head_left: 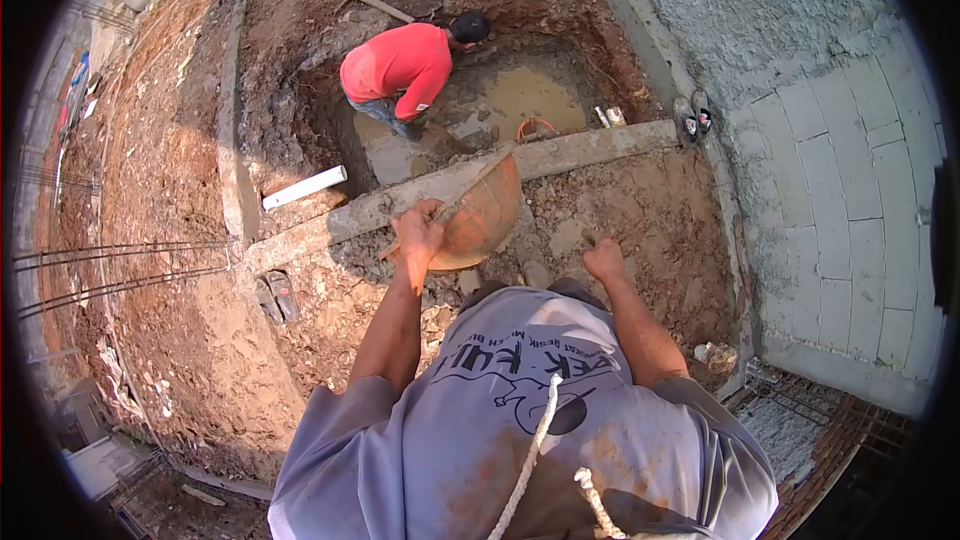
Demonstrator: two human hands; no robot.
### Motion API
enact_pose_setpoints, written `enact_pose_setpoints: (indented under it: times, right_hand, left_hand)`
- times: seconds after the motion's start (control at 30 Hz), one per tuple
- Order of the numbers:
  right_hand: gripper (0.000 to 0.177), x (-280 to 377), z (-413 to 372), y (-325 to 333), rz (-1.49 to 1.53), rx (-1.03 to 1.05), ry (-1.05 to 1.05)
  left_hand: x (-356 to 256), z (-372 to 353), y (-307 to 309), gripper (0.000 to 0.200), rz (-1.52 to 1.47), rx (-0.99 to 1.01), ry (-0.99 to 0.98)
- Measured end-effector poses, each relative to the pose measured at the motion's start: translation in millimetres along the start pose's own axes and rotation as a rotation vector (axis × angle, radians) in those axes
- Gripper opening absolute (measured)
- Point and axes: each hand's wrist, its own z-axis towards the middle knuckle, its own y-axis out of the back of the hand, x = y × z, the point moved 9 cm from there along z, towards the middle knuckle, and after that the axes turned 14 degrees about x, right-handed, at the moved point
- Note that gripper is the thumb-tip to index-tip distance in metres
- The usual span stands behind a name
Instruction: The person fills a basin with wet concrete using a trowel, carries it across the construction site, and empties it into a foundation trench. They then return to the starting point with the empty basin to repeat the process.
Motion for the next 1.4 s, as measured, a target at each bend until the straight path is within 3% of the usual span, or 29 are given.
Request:
enact_pose_setpoints:
  times: [0.13,0.73,0.93,1.13,1.4]
  right_hand:
    - [0.045,-8,5,-4,-0.012,0.005,0.000]
    - [0.043,-17,4,-8,0.019,0.008,-0.028]
    - [0.043,-27,7,-10,-0.099,0.024,-0.124]
    - [0.042,-18,-3,0,0.019,-0.006,-0.055]
    - [0.046,-11,-16,6,0.004,0.080,-0.238]
  left_hand:
    - [6,2,-2,0.029,-0.015,-0.003,-0.011]
    - [-3,-3,-2,0.020,-0.142,0.035,0.010]
    - [-13,-4,4,0.018,-0.024,-0.071,-0.073]
    - [-10,-1,-2,0.015,-0.036,0.001,0.011]
    - [-11,2,-3,0.014,-0.008,0.010,-0.004]
